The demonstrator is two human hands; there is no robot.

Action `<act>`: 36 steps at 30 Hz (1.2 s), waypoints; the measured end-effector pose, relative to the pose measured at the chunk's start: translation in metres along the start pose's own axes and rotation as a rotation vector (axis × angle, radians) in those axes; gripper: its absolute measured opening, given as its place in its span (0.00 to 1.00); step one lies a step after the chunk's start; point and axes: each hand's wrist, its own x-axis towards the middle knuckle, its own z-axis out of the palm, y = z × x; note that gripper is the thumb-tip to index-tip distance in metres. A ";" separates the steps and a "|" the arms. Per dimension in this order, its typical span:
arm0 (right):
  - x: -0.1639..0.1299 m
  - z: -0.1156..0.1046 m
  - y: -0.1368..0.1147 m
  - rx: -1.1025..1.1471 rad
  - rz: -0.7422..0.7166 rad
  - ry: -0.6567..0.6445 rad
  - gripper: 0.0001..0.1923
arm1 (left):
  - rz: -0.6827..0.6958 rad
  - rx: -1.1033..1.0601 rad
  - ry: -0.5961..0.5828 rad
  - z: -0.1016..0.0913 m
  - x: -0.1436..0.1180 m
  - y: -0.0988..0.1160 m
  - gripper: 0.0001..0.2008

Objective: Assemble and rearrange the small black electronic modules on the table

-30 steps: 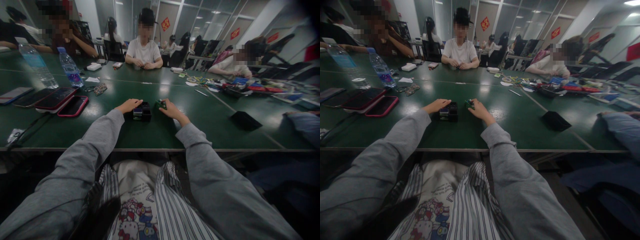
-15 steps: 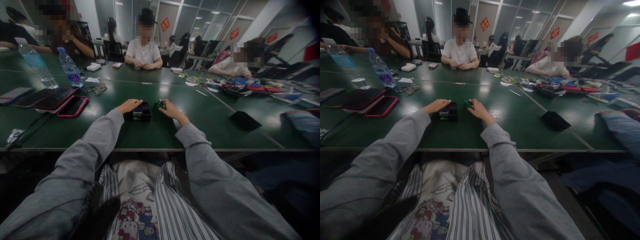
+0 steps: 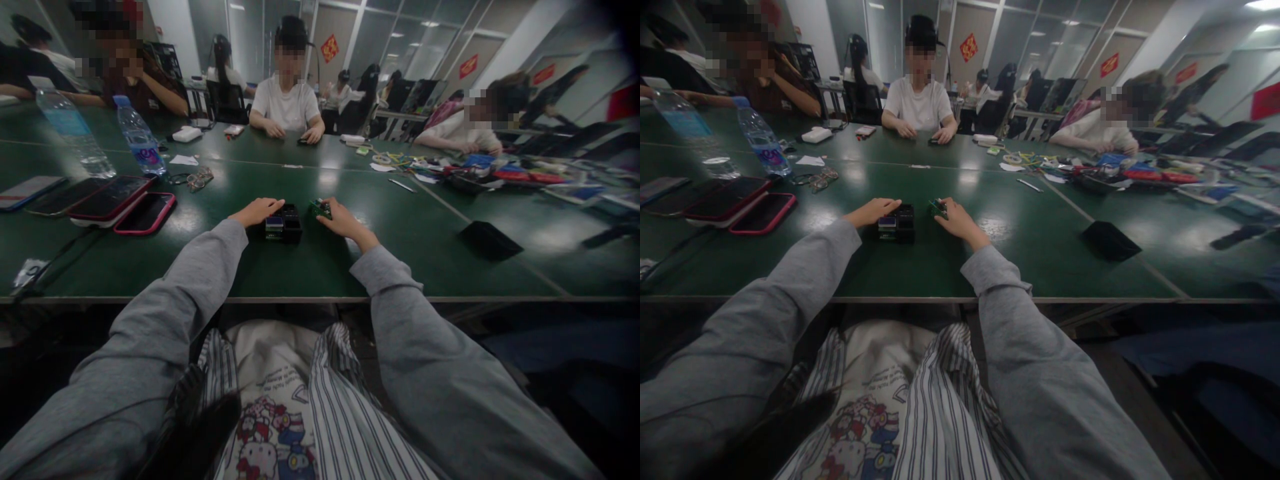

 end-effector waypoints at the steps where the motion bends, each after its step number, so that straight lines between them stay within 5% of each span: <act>1: 0.000 0.000 0.000 0.001 -0.001 0.000 0.25 | 0.001 0.002 0.001 0.000 0.000 0.000 0.29; 36: -0.001 -0.002 0.000 -0.018 0.021 -0.008 0.26 | -0.063 -0.047 0.003 -0.001 -0.001 0.002 0.31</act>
